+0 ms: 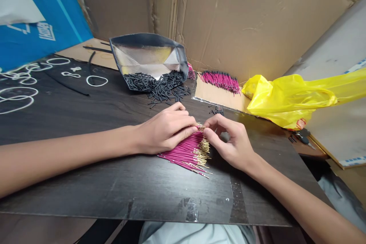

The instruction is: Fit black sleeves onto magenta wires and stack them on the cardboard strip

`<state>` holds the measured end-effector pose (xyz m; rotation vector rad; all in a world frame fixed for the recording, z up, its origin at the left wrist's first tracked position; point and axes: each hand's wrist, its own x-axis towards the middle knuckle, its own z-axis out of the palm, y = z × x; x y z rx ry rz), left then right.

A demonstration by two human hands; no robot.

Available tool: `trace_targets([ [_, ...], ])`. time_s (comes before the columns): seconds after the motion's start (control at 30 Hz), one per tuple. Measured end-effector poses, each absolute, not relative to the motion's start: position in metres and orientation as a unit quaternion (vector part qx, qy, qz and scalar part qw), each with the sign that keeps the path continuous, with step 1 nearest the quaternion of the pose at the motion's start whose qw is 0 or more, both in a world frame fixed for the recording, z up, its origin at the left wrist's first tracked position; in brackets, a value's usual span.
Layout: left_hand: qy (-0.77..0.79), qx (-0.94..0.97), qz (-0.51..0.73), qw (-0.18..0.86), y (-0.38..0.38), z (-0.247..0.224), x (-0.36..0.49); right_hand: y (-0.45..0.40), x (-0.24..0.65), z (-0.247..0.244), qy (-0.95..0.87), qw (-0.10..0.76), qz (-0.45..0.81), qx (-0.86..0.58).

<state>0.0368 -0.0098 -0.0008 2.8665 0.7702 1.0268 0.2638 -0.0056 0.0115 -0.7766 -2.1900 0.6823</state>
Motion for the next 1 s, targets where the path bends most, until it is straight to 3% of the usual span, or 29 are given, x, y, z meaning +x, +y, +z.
trace_targets([
  [0.17,0.242,0.91,0.337,0.006,-0.01,0.0,0.037,-0.002,0.267,0.01,-0.815,0.345,0.37,-0.281],
  [0.5,0.219,0.917,0.334,-0.009,-0.01,-0.002,0.036,0.001,0.268,0.005,-0.819,0.35,0.396,-0.226],
  [0.7,0.203,0.921,0.331,-0.004,-0.01,-0.002,0.036,0.004,0.268,0.002,-0.835,0.352,0.357,-0.228],
  [1.0,0.228,0.902,0.366,-0.002,-0.011,-0.002,0.036,0.015,0.276,0.015,-0.873,0.372,0.201,-0.243],
])
